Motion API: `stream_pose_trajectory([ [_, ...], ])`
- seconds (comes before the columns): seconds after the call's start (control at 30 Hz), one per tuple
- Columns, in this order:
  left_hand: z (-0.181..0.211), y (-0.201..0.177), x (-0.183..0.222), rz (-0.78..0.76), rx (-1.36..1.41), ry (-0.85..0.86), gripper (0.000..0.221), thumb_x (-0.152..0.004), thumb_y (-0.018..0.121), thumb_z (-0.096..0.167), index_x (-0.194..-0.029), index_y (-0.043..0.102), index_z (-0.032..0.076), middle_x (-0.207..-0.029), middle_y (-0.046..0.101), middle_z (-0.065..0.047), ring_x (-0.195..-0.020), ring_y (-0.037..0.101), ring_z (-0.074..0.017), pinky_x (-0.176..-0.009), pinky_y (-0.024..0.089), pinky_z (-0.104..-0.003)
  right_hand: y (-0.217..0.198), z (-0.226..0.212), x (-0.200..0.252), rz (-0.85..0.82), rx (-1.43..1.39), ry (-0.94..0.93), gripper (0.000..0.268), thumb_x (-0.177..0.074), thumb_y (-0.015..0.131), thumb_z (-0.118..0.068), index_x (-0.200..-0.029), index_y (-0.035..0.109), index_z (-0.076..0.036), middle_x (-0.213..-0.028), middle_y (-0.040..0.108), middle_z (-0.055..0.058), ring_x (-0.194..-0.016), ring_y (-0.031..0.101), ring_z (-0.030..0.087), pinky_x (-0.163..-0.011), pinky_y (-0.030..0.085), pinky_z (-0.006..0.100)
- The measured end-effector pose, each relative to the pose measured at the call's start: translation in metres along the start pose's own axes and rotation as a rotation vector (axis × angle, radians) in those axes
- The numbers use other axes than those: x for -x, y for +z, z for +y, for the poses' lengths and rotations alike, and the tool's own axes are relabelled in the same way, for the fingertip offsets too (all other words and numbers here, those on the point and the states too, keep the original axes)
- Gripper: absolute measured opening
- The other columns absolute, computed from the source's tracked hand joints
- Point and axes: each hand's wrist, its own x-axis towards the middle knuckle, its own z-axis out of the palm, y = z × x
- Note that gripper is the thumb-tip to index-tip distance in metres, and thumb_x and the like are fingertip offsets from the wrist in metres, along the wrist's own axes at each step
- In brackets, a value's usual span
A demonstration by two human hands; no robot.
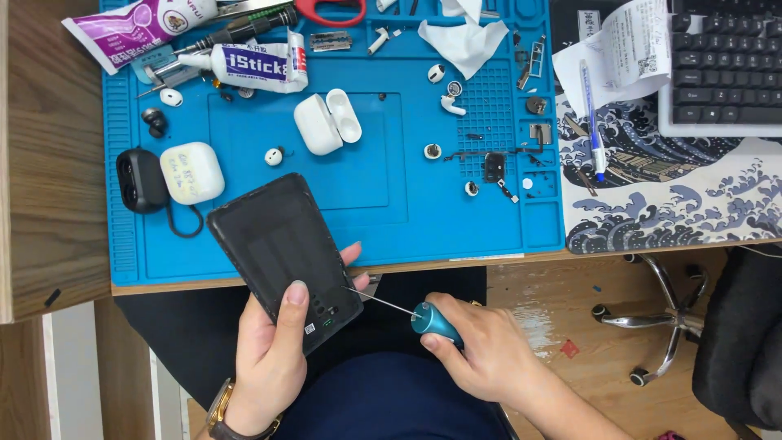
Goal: Disassembling a smartphone using a prying tool on a repair bench
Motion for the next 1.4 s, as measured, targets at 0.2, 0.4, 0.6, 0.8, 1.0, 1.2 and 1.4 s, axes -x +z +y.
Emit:
stream_pose_trajectory([
  [0.2,-0.005,0.007,-0.002,0.034,0.049,0.115,0.055,-0.106,0.046,0.026,-0.149,0.037,-0.006,-0.145,0.052,-0.020,-0.136,0.060,-0.0488,-0.107,0.061,-0.060,0.004,0.002,0.001,-0.020,-0.020,0.032,0.051,-0.098,0.034,-0.059,-0.123,0.055,-0.021,-0.085,0.073,-0.001,-0.070,0.071,0.032,-0.052,0.049,0.049],
  [0.4,-0.003,0.009,-0.001,-0.005,-0.039,0.062,0.057,-0.105,0.044,0.032,-0.147,0.038,-0.006,-0.139,0.061,-0.033,-0.120,0.071,-0.0424,-0.104,0.060,-0.051,0.002,0.005,0.001,0.004,-0.034,0.010,0.048,-0.100,0.032,-0.058,-0.118,0.055,-0.020,-0.080,0.070,-0.001,-0.068,0.070,0.031,-0.051,0.047,0.048],
  [0.6,-0.003,0.010,0.000,-0.053,-0.024,0.040,0.052,-0.106,0.045,0.032,-0.140,0.047,-0.007,-0.135,0.065,-0.032,-0.108,0.077,-0.0384,-0.097,0.064,-0.048,0.007,0.012,0.003,0.059,-0.068,-0.020,0.047,-0.099,0.037,-0.056,-0.121,0.056,-0.019,-0.081,0.071,-0.001,-0.068,0.071,0.029,-0.053,0.050,0.045],
  [0.8,-0.034,-0.008,0.009,0.171,-0.180,0.164,0.035,-0.106,0.048,0.019,-0.131,0.063,-0.001,-0.128,0.069,-0.012,-0.122,0.065,-0.0227,-0.109,0.051,-0.036,0.006,0.007,0.006,0.206,-0.602,-0.176,0.063,-0.103,0.036,-0.065,-0.113,0.059,-0.007,-0.070,0.062,-0.005,-0.052,0.061,0.009,-0.050,0.049,0.024],
  [1.0,-0.038,0.007,0.006,0.058,0.238,-0.217,0.035,-0.102,0.049,0.023,-0.123,0.054,-0.004,-0.083,0.066,-0.029,-0.030,0.049,-0.0345,-0.026,0.046,-0.037,0.000,-0.020,-0.004,0.083,-1.089,-0.344,0.066,-0.107,0.046,-0.066,-0.107,0.054,0.000,-0.082,0.068,0.012,-0.046,0.057,0.015,-0.047,0.046,0.024],
  [1.2,-0.028,0.013,0.001,-0.139,0.092,-0.246,0.048,-0.101,0.054,0.033,-0.126,0.049,-0.008,-0.096,0.076,-0.033,-0.068,0.082,-0.0416,-0.051,0.068,-0.037,-0.008,-0.025,-0.014,0.108,-1.250,-0.338,0.057,-0.109,0.049,-0.058,-0.112,0.052,-0.001,-0.093,0.069,0.017,-0.046,0.058,0.015,-0.049,0.045,0.026],
  [1.4,-0.040,0.009,-0.008,-0.006,-0.097,-0.183,0.051,-0.090,0.065,0.040,-0.105,0.072,-0.009,-0.087,0.082,-0.026,-0.074,0.086,-0.0375,-0.055,0.072,-0.036,-0.003,-0.015,-0.017,0.133,-1.323,-0.306,0.059,-0.106,0.054,-0.057,-0.113,0.053,0.001,-0.079,0.064,0.017,-0.043,0.052,0.018,-0.040,0.045,0.026],
])
